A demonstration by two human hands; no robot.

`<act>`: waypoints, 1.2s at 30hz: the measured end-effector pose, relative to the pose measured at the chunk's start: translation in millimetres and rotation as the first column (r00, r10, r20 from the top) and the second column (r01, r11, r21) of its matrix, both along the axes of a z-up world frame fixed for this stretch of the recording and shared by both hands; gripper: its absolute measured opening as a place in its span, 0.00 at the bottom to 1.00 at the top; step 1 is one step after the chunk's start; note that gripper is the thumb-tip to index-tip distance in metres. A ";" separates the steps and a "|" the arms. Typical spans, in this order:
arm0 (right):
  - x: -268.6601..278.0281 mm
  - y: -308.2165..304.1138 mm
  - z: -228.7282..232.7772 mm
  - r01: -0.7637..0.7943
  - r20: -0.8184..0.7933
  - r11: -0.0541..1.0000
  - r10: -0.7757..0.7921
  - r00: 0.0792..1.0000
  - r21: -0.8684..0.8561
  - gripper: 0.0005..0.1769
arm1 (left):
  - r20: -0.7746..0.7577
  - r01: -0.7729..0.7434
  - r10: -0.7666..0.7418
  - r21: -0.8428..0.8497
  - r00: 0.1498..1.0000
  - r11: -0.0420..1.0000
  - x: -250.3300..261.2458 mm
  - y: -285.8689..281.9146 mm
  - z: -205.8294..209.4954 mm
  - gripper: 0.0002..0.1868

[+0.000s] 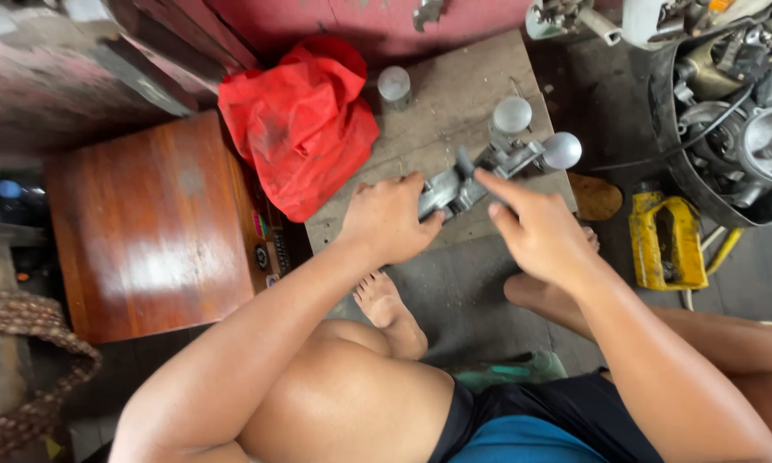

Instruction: The person scrubs a metal engine part with a brush, then flips it over to clean the other side. They continue scrubbing various surfaces of the part while sitting on the floor.

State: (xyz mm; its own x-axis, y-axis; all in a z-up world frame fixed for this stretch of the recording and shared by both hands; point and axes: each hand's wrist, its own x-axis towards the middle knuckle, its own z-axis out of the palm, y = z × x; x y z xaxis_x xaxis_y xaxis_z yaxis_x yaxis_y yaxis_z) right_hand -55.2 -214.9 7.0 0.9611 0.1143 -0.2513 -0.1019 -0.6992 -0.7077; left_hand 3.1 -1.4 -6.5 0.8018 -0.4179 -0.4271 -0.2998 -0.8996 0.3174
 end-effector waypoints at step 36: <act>-24.4 -3.5 -1.0 -0.144 -0.097 0.923 0.117 0.988 -0.357 0.32 | -0.093 -0.007 0.006 -0.015 0.996 1.000 11.6 14.7 7.2 0.27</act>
